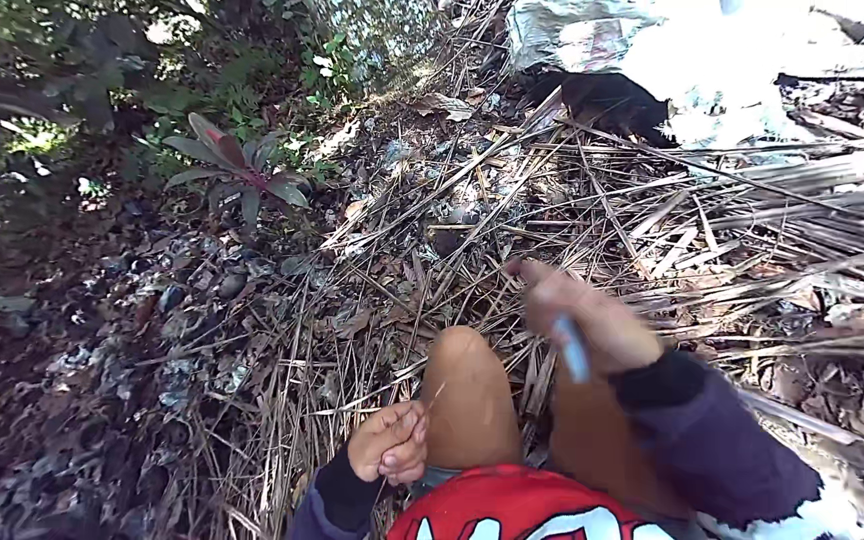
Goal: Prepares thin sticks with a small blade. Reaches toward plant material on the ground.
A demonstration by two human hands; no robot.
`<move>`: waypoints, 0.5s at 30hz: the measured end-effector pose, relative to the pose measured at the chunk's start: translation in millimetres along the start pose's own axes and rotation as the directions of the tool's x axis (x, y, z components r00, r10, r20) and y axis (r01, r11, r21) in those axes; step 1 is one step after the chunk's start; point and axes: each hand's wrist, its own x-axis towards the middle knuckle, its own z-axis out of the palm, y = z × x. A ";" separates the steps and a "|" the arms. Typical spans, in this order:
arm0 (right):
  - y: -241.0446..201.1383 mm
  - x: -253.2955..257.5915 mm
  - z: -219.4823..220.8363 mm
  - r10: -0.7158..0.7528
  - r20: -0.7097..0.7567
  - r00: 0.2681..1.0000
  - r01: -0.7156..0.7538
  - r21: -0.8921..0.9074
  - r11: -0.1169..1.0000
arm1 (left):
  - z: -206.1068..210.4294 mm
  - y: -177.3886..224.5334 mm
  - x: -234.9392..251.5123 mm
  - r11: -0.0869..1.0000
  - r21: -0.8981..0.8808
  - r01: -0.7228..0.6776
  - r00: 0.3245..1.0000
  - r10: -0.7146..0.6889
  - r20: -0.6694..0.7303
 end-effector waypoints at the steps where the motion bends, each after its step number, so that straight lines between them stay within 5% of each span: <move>1: -11.7 3.6 -22.0 -0.089 -0.093 0.992 0.089 -0.003 0.996 | 2.2 -1.9 -7.2 0.991 0.133 -0.030 0.994 0.043 -0.097; 3: -26.1 2.8 -50.3 -0.190 -0.181 0.965 0.188 -0.030 0.982 | 12.6 -6.2 -18.2 0.798 0.596 -0.086 0.933 0.275 -0.234; 5: -17.4 2.1 -57.7 -0.205 -0.172 0.964 0.206 -0.007 0.978 | 29.1 -4.5 -20.8 0.331 0.941 -0.069 0.852 0.511 -0.117; 7: 7.3 7.9 -59.4 -0.150 -0.132 0.980 0.158 0.052 0.986 | 45.1 2.3 -18.0 -0.165 0.986 0.012 0.818 0.569 0.085; 8: 20.6 11.4 -61.6 -0.103 -0.115 0.988 0.113 0.085 0.990 | 48.3 3.4 -15.6 -0.324 0.945 0.051 0.800 0.579 0.156; 11: 39.0 19.7 -70.8 0.018 -0.062 0.998 -0.013 0.083 0.996 | 40.5 2.9 -20.1 -0.475 0.854 0.211 0.782 0.606 0.144; 15: 39.0 24.7 -69.7 0.073 -0.025 0.997 -0.073 0.009 0.997 | 6.4 -5.0 -56.1 -0.355 0.800 0.484 0.761 0.623 -0.184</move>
